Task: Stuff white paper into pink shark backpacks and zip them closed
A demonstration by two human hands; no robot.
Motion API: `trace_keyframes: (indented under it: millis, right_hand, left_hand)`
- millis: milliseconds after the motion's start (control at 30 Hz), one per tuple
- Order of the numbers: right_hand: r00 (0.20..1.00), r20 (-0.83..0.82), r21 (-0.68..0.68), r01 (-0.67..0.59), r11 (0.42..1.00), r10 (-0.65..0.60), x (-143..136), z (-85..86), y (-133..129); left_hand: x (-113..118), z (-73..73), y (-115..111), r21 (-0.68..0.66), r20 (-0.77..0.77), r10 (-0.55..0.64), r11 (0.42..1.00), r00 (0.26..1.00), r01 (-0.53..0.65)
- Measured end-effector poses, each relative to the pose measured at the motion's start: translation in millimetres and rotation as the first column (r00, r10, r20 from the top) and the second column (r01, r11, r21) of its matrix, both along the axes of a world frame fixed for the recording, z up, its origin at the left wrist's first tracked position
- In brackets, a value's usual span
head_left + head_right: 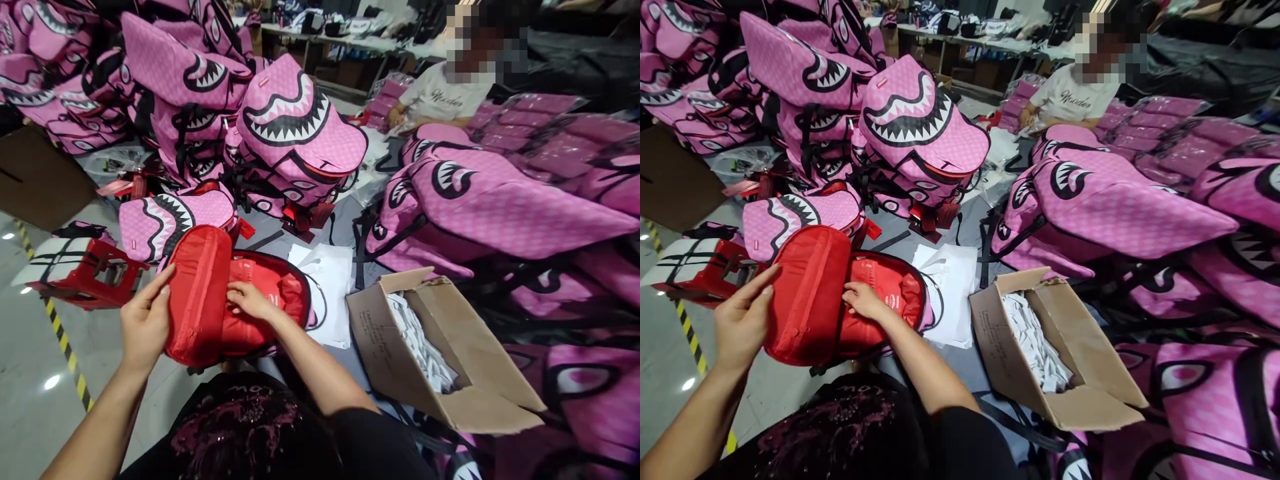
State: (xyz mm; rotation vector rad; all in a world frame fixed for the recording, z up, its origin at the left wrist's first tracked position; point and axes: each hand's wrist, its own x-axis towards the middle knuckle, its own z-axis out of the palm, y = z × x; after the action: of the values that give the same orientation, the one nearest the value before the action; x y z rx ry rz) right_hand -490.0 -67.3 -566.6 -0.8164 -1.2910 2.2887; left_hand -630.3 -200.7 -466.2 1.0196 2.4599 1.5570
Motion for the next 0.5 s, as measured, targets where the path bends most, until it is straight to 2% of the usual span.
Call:
trace_keyframes:
  millis: [67, 100, 133, 167, 200, 233, 267, 333, 400, 500]
  right_hand:
    - [0.991, 0.072, 0.184, 0.101, 0.978, -0.116, 46.8, -1.7, 17.0]
    - [0.945, 0.127, 0.313, 0.251, 0.916, -0.302, 76.9, -6.1, 27.3]
    - [0.855, 0.199, 0.431, 0.362, 0.827, -0.478, 109.3, -13.0, 38.0]
    - [0.741, 0.294, 0.534, 0.397, 0.747, -0.604, 141.8, -22.2, 48.5]
    - [0.609, 0.414, 0.609, 0.368, 0.703, -0.677, 172.5, -33.1, 58.4]
    - [0.488, 0.533, 0.648, 0.290, 0.704, -0.692, 199.3, -45.0, 67.4]
    - [0.416, 0.592, 0.684, 0.195, 0.703, -0.691, 221.0, -56.7, 75.6]
    - [0.328, 0.626, 0.740, 0.034, 0.672, -0.707, 246.4, -76.9, 89.7]
    - [0.261, 0.648, 0.749, -0.054, 0.660, -0.715, 250.5, -91.1, 100.9]
    - [0.111, 0.796, 0.603, -0.080, 0.793, -0.594, 235.3, -107.4, 110.6]
  left_hand:
    - [-7.8, -7.9, -4.1, 0.024, -0.012, 0.030, 0.999, 0.999, -0.030]
    - [-9.5, -11.5, -3.8, 0.032, -0.018, 0.036, 0.999, 0.999, -0.035]
    - [-10.1, -14.8, -2.2, 0.029, -0.019, 0.031, 0.999, 0.999, -0.030]
    - [-9.8, -17.6, 0.5, 0.017, -0.014, 0.015, 1.000, 1.000, -0.014]
    - [-8.8, -20.1, 3.9, -0.002, -0.005, -0.007, 1.000, 1.000, 0.007]
    - [-7.6, -22.1, 7.6, -0.021, 0.006, -0.029, 0.999, 1.000, 0.029]
    - [-6.1, -23.7, 11.4, -0.036, 0.014, -0.049, 0.998, 0.999, 0.049]
    - [-3.0, -25.4, 18.1, -0.042, 0.010, -0.065, 0.997, 0.998, 0.065]
    - [-0.2, -25.1, 22.9, -0.041, -0.006, -0.056, 0.998, 0.998, 0.056]
    - [3.0, -23.1, 26.2, -0.044, -0.015, -0.035, 0.998, 0.999, 0.034]
